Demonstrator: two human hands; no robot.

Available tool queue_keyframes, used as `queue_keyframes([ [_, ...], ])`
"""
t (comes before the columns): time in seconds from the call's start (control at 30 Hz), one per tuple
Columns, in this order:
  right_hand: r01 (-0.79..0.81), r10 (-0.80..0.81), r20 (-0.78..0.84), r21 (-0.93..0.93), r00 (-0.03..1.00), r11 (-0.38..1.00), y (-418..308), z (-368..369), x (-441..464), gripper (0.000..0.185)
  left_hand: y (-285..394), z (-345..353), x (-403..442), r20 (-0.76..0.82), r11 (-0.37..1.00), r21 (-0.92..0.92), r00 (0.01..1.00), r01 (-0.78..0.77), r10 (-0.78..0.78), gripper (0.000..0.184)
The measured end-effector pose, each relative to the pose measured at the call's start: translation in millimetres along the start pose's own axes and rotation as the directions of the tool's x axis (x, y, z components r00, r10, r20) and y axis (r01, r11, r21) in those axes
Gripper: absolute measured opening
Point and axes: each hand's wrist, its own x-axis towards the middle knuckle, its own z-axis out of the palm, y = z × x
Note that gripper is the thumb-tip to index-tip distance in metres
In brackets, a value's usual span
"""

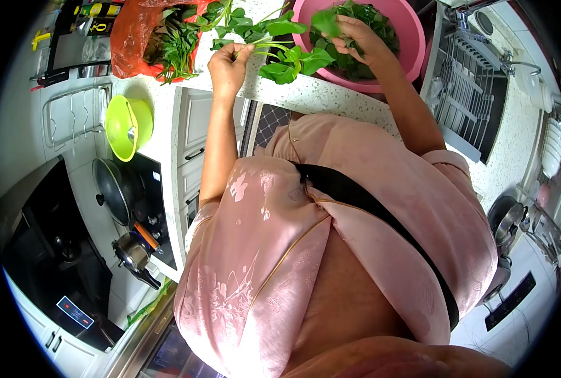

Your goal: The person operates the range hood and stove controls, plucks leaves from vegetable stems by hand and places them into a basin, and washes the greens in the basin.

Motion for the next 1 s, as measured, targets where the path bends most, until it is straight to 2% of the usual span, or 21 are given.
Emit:
queue_keyframes([
  [0.03, 0.010, -0.012, -0.016, -0.106, 1.000, 0.994, 5, -9, 4, 0.015, -2, -1, 1, -0.022, 0.999, -0.033, 1.000, -0.020, 0.019, 0.019],
  [0.07, 0.007, -0.009, -0.013, -0.107, 1.000, 0.994, 6, -12, 6, 0.015, -3, -2, 1, -0.047, 0.997, -0.064, 0.998, -0.039, 0.036, 0.019],
  [0.13, 0.093, -0.129, -0.117, -0.270, 0.985, 0.958, 9, -14, 9, 0.012, 2, -6, 2, -0.057, 0.996, -0.082, 0.998, -0.041, 0.036, 0.020],
  [0.17, 0.093, -0.128, -0.115, -0.271, 0.985, 0.958, 12, -15, 12, 0.012, 6, -7, 1, -0.072, 0.995, -0.089, 0.997, -0.043, 0.036, 0.019],
  [0.2, 0.262, -0.315, -0.044, -0.451, 0.948, 0.853, 14, -13, 14, 0.011, 10, -9, 1, -0.085, 0.994, -0.096, 0.996, -0.046, 0.037, 0.018],
  [0.23, 0.412, -0.475, 0.060, -0.600, 0.878, 0.686, 15, -11, 15, 0.011, 14, -10, 0, -0.086, 0.994, -0.096, 0.996, -0.046, 0.037, 0.018],
  [0.27, 0.412, -0.475, 0.060, -0.600, 0.878, 0.686, 14, -10, 14, 0.011, 17, -10, 0, -0.106, 0.996, -0.066, 0.993, -0.063, 0.056, 0.018],
  [0.33, 0.113, -0.106, 0.044, -0.513, 0.993, 0.851, 3, 8, 5, 0.013, 23, -10, -1, -0.124, 0.996, -0.037, 0.989, -0.082, 0.077, 0.017],
  [0.37, 0.060, -0.034, 0.059, -0.533, 0.998, 0.844, 4, 13, 7, 0.013, 26, -9, -1, -0.136, 0.993, -0.018, 0.985, -0.114, 0.110, 0.017],
  [0.4, 0.061, -0.035, 0.058, -0.533, 0.998, 0.844, 5, 22, 6, 0.013, 29, -8, -1, -0.148, 0.990, 0.003, 0.979, -0.144, 0.143, 0.017],
  [0.47, -0.114, 0.111, -0.029, -0.380, 0.993, 0.918, 7, 38, 4, 0.016, 35, -5, -3, -0.157, 0.987, 0.010, 0.974, -0.162, 0.162, 0.016],
  [0.5, 0.000, 0.016, 0.046, -0.329, 0.999, 0.944, 30, 24, 15, 0.020, 37, -4, -3, -0.167, 0.984, 0.018, 0.970, -0.178, 0.179, 0.016],
  [0.53, 0.002, 0.015, 0.048, -0.330, 0.999, 0.944, 32, 21, 16, 0.020, 38, -2, -3, -0.169, 0.984, 0.019, 0.969, -0.179, 0.180, 0.016],
  [0.6, -0.048, 0.086, 0.153, -0.237, 0.984, 0.970, 33, 20, 18, 0.021, 38, -2, -3, -0.174, 0.979, 0.057, 0.964, -0.194, 0.201, 0.019],
  [0.63, -0.050, 0.088, 0.156, -0.236, 0.984, 0.971, 34, 21, 19, 0.021, 38, -3, -3, -0.175, 0.980, 0.059, 0.964, -0.191, 0.198, 0.019],
  [0.7, -0.111, 0.111, -0.003, 0.073, 0.994, 0.991, 34, 22, 18, 0.021, 38, -4, -3, -0.157, 0.985, 0.087, 0.975, -0.147, 0.160, 0.020],
  [0.83, -0.144, 0.144, 0.020, 0.018, 0.989, 0.989, 31, 23, 19, 0.019, 39, 1, -4, -0.164, 0.976, 0.082, 0.963, -0.201, 0.212, 0.020],
  [0.9, -0.140, 0.158, 0.078, -0.198, 0.984, 0.970, 25, 30, 19, 0.017, 42, 2, -5, -0.160, 0.979, 0.085, 0.968, -0.183, 0.195, 0.020],
  [0.93, -0.139, 0.158, 0.079, -0.199, 0.984, 0.970, 25, 32, 17, 0.017, 41, 2, -5, -0.161, 0.979, 0.086, 0.968, -0.183, 0.195, 0.020],
  [1.0, -0.139, 0.144, -0.030, 0.122, 0.989, 0.983, 26, 35, 14, 0.014, 33, 3, -1, -0.151, 0.987, 0.055, 0.975, -0.154, 0.160, 0.021],
])
